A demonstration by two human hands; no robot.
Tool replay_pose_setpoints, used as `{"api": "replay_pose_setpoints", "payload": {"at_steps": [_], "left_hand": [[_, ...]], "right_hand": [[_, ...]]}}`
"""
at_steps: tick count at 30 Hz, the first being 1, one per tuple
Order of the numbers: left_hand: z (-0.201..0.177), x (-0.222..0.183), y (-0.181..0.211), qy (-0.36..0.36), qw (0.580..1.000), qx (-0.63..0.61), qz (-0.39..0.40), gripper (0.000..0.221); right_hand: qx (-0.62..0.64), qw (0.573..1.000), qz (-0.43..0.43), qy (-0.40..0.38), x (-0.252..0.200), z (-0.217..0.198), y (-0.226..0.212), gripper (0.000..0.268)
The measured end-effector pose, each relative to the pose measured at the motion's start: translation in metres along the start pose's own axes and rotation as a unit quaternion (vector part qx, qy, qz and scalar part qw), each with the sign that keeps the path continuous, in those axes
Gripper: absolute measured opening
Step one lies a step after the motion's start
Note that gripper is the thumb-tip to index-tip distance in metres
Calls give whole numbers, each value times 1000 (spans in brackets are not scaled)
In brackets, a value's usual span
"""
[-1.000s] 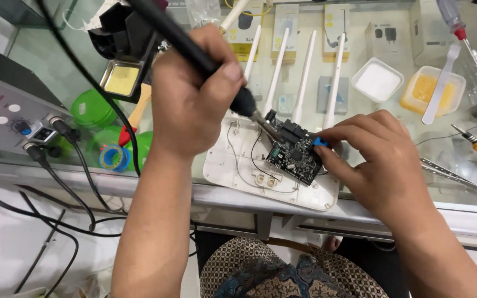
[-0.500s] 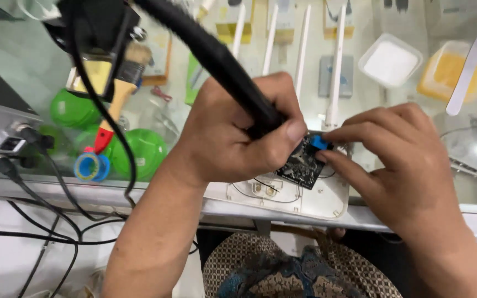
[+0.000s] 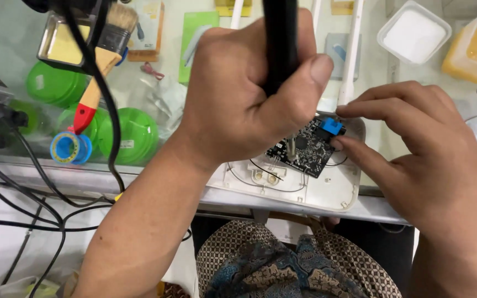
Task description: Disassembling a wireless router and soldering components on the internal circuit board.
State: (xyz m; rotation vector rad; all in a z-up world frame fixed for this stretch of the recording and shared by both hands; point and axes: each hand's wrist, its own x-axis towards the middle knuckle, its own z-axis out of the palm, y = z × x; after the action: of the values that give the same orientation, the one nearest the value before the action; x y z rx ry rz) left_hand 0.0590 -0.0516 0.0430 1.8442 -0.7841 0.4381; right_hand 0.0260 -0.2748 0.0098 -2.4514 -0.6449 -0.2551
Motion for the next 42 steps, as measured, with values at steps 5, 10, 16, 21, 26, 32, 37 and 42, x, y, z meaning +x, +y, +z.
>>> {"api": "replay_pose_setpoints", "payload": {"at_steps": [5, 10, 16, 21, 26, 32, 37, 42], "left_hand": [[2, -2, -1, 21, 999, 31, 0, 22], [6, 4, -11, 9, 996, -67, -62, 31], [6, 5, -8, 5, 990, -92, -102, 28], [7, 5, -9, 4, 991, -81, -105, 28], [9, 4, -11, -4, 993, -66, -102, 29], [7, 4, -10, -4, 993, -67, -98, 28], [8, 4, -11, -11, 994, -59, -92, 29], [8, 4, -10, -10, 994, -60, -91, 29]], "right_hand": [[21, 1000, -11, -3, 1, -1, -2, 30], [40, 999, -3, -4, 3, -3, -2, 34], [40, 999, 10, -3, 3, -5, -6, 35], [40, 999, 8, -6, 3, -6, -5, 34], [37, 999, 4, -3, 2, -5, -5, 33], [30, 999, 9, -10, 3, -4, -4, 34], [22, 1000, 7, -14, 3, -3, -1, 35], [27, 1000, 4, -14, 3, -4, -2, 34]]}}
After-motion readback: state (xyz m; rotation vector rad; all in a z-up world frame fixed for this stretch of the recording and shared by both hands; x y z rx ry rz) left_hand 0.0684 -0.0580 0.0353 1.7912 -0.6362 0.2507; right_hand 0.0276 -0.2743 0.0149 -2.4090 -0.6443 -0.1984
